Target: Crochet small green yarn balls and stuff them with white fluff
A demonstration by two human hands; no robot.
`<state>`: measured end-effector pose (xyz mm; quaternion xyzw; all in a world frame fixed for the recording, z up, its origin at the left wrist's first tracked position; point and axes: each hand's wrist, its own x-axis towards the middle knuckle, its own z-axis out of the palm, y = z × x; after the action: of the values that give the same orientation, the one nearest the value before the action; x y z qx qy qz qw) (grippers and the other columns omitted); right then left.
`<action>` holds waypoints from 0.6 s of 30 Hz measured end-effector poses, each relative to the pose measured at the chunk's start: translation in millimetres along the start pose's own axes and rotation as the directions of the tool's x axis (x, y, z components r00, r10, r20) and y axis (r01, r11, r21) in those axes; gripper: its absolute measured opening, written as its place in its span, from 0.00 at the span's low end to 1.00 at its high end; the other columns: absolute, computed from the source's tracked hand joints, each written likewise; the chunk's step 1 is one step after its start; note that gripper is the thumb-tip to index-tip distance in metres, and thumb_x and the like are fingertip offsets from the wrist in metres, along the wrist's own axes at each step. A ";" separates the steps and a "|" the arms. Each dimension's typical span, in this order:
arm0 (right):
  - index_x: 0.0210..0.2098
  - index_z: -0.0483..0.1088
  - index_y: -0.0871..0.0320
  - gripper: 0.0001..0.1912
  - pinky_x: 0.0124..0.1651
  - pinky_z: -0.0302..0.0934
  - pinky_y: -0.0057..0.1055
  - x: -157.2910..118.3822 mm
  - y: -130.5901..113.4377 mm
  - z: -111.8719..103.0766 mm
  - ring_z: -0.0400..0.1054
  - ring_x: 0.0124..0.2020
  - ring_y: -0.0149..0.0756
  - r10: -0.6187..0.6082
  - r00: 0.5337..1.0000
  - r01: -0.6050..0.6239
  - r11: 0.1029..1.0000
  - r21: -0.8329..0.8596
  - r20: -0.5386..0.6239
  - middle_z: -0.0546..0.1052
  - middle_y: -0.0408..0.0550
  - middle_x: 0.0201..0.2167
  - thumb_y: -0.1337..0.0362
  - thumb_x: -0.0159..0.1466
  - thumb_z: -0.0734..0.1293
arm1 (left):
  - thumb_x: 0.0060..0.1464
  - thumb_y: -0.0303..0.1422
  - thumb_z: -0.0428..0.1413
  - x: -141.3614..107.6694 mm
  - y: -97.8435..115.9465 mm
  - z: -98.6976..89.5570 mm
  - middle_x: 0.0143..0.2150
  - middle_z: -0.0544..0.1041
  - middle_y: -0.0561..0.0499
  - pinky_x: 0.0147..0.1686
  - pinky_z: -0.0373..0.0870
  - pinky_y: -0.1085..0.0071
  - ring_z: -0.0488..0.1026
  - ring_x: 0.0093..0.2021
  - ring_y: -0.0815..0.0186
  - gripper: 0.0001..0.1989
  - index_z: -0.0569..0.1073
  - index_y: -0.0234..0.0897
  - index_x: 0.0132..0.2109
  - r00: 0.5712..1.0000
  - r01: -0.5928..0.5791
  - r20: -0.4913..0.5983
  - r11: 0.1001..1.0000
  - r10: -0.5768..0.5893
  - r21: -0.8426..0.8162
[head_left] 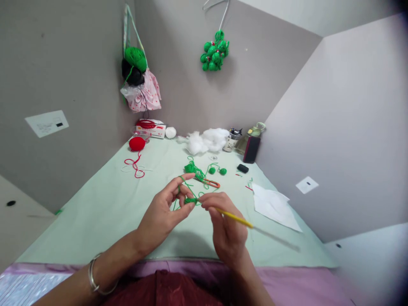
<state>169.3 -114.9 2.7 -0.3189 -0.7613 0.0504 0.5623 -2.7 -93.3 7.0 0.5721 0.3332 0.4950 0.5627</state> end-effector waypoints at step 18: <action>0.46 0.78 0.52 0.14 0.42 0.71 0.36 1.1 3.1 12.0 0.75 0.40 0.37 0.143 0.984 -0.129 0.984 0.123 -0.108 0.80 0.48 0.38 0.74 0.69 0.64 | 0.54 0.34 0.69 1.4 -1.7 8.6 0.36 0.74 0.54 0.41 0.64 0.73 0.67 0.37 0.70 0.27 0.75 0.42 0.61 0.991 0.133 0.066 0.912 -0.116 -0.388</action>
<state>159.8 -108.5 -2.1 -0.3396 -0.6995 0.1138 0.6184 6.0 -94.4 6.7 0.4360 0.2517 0.5025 0.7029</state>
